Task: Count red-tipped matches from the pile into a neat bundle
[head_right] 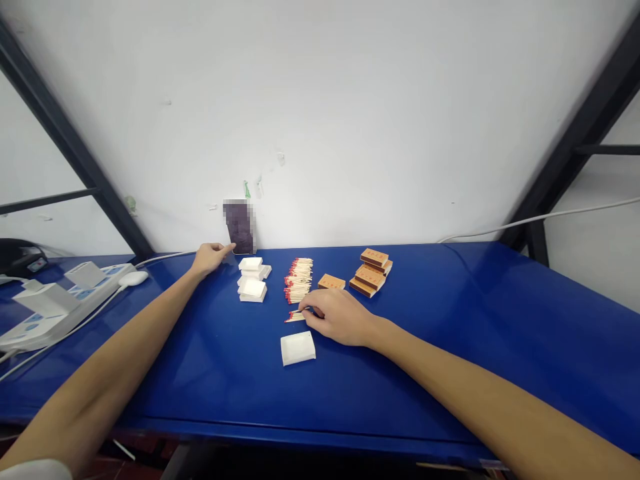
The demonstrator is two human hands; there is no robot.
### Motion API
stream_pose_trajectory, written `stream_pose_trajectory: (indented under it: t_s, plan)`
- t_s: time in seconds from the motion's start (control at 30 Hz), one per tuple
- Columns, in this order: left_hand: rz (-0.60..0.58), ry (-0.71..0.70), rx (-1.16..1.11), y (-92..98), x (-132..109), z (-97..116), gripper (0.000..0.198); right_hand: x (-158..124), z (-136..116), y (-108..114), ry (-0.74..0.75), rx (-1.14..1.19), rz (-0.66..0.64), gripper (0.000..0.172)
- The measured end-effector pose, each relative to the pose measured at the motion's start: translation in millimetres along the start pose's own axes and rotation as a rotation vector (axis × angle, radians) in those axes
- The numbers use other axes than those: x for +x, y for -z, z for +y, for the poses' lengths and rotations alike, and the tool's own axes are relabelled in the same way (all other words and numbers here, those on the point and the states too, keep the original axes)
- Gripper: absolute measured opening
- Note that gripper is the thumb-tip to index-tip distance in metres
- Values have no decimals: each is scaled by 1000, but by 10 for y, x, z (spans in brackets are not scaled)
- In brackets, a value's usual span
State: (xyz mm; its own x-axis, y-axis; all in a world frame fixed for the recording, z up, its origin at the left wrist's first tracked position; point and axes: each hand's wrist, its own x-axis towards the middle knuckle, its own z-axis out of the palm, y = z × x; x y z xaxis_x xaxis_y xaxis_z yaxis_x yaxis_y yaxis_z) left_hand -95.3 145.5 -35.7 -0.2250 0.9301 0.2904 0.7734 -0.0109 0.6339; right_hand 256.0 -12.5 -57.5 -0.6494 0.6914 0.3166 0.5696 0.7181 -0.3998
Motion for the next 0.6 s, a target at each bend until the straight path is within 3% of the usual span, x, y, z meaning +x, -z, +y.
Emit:
stream_pose_trajectory:
  t_s: [0.2, 0.6]
  plan:
    - [-40, 42, 112, -163, 178, 16, 57, -7, 3, 0, -19, -1, 7, 20]
    - [-2, 64, 133, -159, 152, 18, 57, -1, -2, 12, -3, -8, -12, 20]
